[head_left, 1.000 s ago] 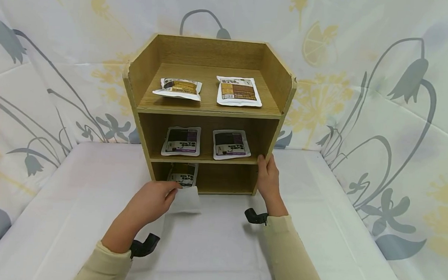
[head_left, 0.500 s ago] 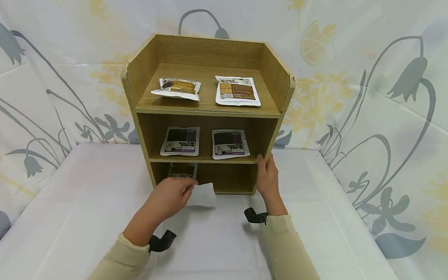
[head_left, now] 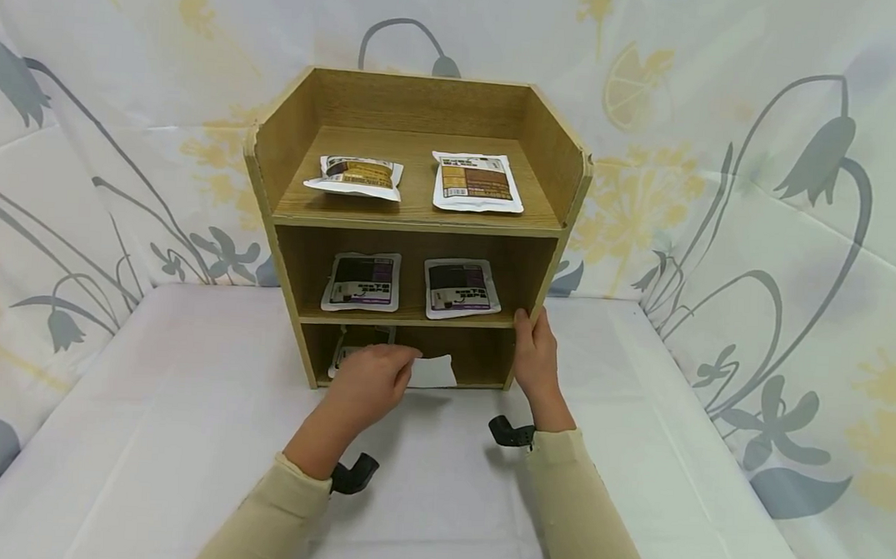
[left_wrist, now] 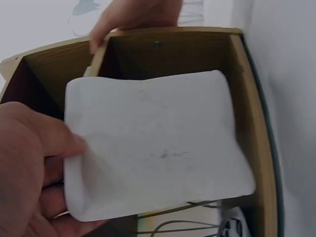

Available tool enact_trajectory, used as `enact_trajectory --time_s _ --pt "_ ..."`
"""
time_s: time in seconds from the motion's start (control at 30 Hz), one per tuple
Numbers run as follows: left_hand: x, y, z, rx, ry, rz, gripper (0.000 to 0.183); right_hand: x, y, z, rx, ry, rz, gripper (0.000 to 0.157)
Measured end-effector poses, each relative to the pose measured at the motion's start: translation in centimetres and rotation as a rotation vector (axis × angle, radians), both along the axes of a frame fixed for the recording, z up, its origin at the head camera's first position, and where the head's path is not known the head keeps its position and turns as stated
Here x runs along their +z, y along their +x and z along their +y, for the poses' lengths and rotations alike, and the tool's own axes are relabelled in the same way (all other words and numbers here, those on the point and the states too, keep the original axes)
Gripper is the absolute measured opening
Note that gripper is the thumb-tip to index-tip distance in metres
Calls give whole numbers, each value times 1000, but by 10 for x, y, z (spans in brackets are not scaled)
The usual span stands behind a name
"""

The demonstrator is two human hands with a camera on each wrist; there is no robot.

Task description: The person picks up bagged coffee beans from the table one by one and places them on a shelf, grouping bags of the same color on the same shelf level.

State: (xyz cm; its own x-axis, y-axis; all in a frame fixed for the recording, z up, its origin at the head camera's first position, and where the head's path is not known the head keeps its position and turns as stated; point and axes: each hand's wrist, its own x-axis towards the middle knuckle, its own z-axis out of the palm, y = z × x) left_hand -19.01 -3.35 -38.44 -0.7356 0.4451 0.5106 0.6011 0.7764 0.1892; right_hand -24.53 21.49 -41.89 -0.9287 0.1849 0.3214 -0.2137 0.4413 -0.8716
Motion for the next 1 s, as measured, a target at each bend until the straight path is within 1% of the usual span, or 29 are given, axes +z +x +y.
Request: enact_trajectory --time_s 0.17,0.3,0.53,0.67,0.77,0.83,1.0 --pt "-9 -9 8 0 5 91 17 -1 0 1 -4 6 4 52" --pt "-16 -13 14 -8 -10 115 17 -2 0 1 -6 9 2 51" --pt "-28 -12 23 -13 -73 89 18 0 0 -1 1 -2 -4 54" --pt "-33 -11 27 -39 -71 72 16 1 1 -2 4 -2 -15 54" --pt "-37 -10 30 -56 -82 74 14 2 1 -2 4 -4 -19 54" --pt "-40 -10 31 -62 -97 80 13 2 2 -2 2 -3 -19 54" --pt "-46 -12 36 -78 -89 79 14 1 1 -1 -11 3 -4 53"
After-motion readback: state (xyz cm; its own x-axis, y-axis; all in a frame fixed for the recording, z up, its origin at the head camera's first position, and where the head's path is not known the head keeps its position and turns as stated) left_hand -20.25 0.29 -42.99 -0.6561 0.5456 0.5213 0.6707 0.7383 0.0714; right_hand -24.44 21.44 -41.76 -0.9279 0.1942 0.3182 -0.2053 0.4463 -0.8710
